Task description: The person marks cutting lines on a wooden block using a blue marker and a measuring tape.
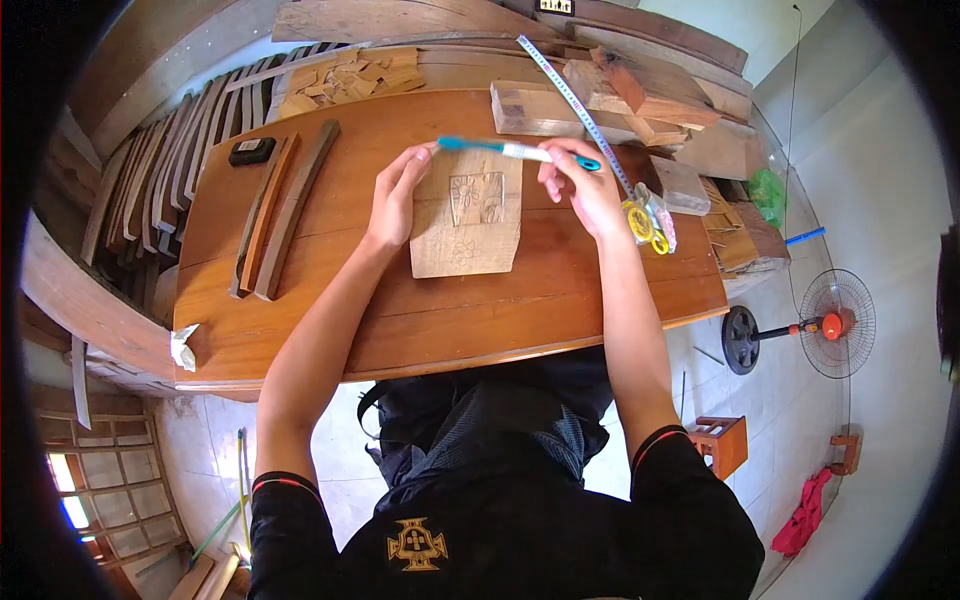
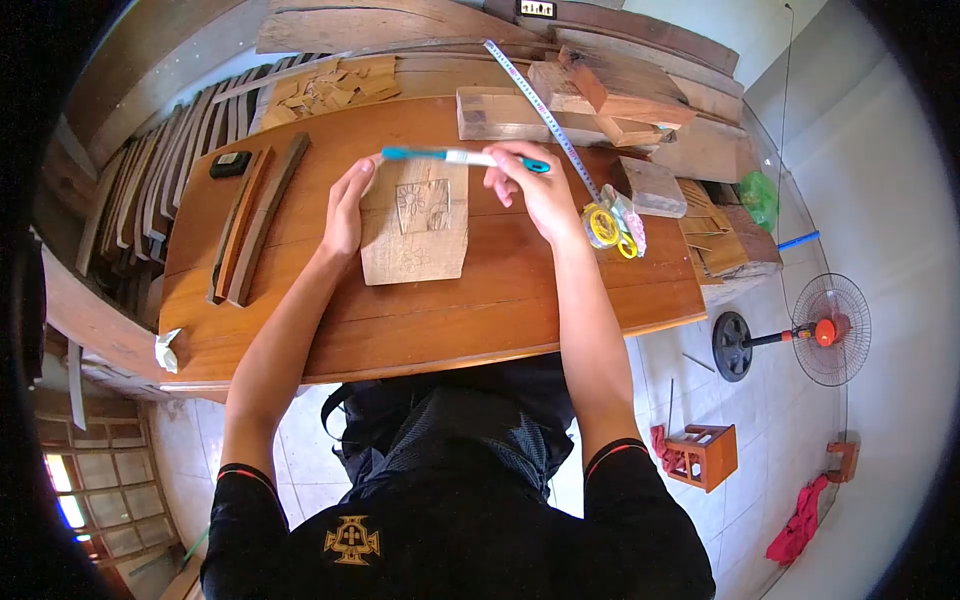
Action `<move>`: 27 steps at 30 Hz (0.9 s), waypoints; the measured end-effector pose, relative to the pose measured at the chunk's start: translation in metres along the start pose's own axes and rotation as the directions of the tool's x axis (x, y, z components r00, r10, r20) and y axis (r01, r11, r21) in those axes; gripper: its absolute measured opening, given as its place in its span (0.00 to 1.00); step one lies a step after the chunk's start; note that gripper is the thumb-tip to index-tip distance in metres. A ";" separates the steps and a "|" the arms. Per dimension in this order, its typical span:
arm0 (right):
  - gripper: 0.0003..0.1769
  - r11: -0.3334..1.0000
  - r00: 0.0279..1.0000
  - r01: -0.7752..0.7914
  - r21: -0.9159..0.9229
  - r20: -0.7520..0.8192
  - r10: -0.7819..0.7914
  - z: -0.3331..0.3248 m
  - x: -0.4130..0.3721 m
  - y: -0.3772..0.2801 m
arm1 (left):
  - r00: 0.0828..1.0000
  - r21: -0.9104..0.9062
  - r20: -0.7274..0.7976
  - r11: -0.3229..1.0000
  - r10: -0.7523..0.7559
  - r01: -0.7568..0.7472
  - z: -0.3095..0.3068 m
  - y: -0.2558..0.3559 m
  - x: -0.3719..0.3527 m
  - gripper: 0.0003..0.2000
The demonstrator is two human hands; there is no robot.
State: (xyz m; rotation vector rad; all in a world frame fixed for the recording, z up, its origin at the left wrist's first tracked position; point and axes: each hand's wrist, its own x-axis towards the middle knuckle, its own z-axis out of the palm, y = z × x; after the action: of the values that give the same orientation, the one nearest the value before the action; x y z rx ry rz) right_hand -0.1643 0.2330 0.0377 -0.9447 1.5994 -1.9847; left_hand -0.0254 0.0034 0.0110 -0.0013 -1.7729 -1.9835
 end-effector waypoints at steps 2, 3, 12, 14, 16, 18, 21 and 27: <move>0.12 0.994 0.983 -0.079 -0.077 0.160 0.090 -0.008 -0.003 0.003 | 1.000 -0.008 -0.003 1.000 -0.012 0.012 0.001 0.002 0.000 0.21; 0.12 0.988 0.974 -0.103 -0.119 0.189 0.124 -0.007 -0.003 0.003 | 1.000 -0.025 0.004 1.000 -0.009 0.009 0.000 0.001 0.001 0.22; 0.12 0.997 0.994 -0.072 0.004 0.078 0.071 -0.002 -0.002 0.000 | 1.000 -0.047 0.007 0.999 -0.014 0.015 -0.001 -0.003 0.002 0.22; 0.13 0.997 0.994 -0.079 0.015 0.077 0.078 -0.001 -0.002 0.000 | 1.000 -0.037 0.011 0.999 0.017 -0.017 -0.003 -0.006 0.003 0.22; 0.13 0.996 0.993 -0.090 0.021 0.080 0.088 -0.001 -0.002 0.000 | 1.000 -0.030 0.006 1.000 0.008 -0.008 -0.003 -0.006 0.003 0.22; 0.13 0.994 0.990 -0.100 0.031 0.100 0.097 -0.002 -0.002 0.000 | 1.000 -0.036 0.005 0.999 -0.006 0.006 -0.002 -0.005 0.003 0.22; 0.13 0.992 0.985 -0.125 0.025 0.120 0.121 -0.002 -0.002 0.002 | 1.000 -0.055 0.003 0.998 -0.020 0.020 -0.002 -0.006 0.003 0.22; 0.12 0.989 0.981 -0.145 0.009 0.135 0.142 -0.002 -0.002 0.002 | 1.000 -0.039 -0.005 0.999 -0.024 0.024 -0.004 -0.010 0.004 0.22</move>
State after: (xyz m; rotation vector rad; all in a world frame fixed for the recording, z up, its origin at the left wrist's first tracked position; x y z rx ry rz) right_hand -0.1647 0.2349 0.0354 -0.9082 1.5280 -1.7971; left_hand -0.0315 -0.0017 0.0022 0.0131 -1.7381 -2.0329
